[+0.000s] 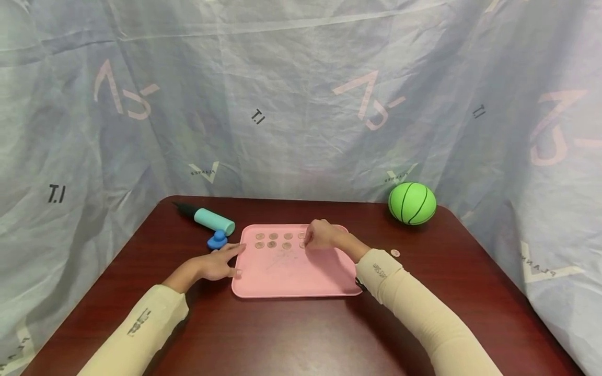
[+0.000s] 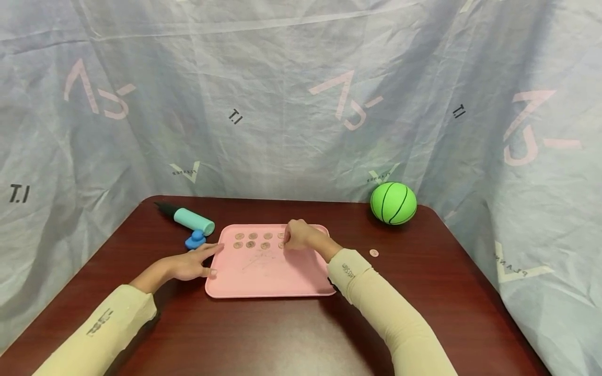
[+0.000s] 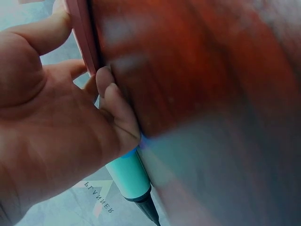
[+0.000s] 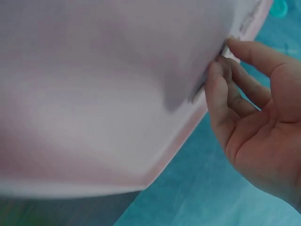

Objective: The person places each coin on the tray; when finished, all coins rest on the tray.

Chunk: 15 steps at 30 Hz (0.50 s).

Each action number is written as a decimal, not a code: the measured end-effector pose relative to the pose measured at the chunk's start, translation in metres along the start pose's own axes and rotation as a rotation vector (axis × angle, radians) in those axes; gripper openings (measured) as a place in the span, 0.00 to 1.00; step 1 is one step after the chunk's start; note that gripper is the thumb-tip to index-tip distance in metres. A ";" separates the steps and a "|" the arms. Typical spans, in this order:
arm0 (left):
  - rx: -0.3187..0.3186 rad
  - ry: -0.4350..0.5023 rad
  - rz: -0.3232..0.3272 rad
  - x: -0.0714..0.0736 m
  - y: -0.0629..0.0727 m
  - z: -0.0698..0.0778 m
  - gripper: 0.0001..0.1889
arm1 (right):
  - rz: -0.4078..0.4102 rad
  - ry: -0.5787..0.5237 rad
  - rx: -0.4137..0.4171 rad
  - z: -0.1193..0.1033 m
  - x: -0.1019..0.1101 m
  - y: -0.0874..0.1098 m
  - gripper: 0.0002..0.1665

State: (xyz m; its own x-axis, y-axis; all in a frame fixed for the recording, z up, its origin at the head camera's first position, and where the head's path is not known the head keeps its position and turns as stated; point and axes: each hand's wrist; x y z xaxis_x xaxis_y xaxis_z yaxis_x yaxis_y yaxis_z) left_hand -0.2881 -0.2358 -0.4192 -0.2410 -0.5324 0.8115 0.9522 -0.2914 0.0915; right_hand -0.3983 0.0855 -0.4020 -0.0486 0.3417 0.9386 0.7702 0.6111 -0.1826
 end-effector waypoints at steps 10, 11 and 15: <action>-0.035 0.002 -0.012 0.005 0.005 0.011 0.45 | 0.049 -0.079 -0.130 0.073 0.059 0.069 0.16; -0.033 0.007 -0.011 0.005 0.005 0.011 0.45 | 0.035 -0.076 -0.157 0.084 0.064 0.079 0.17; -0.024 0.027 -0.018 0.004 0.004 0.011 0.46 | -0.031 -0.064 -0.244 0.116 0.079 0.112 0.21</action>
State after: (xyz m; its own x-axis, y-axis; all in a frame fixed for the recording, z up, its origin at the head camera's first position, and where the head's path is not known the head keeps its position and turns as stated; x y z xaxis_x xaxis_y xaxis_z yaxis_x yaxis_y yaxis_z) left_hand -0.2835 -0.2308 -0.4093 -0.2637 -0.5478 0.7940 0.9429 -0.3200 0.0924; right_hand -0.3898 0.2641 -0.3827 -0.1084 0.3749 0.9207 0.8979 0.4344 -0.0712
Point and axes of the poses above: each hand's wrist, its own y-axis away from the middle knuckle, its own x-axis out of the back of the hand, z = x × y, and after that the axes turned 12 degrees about z, right-handed
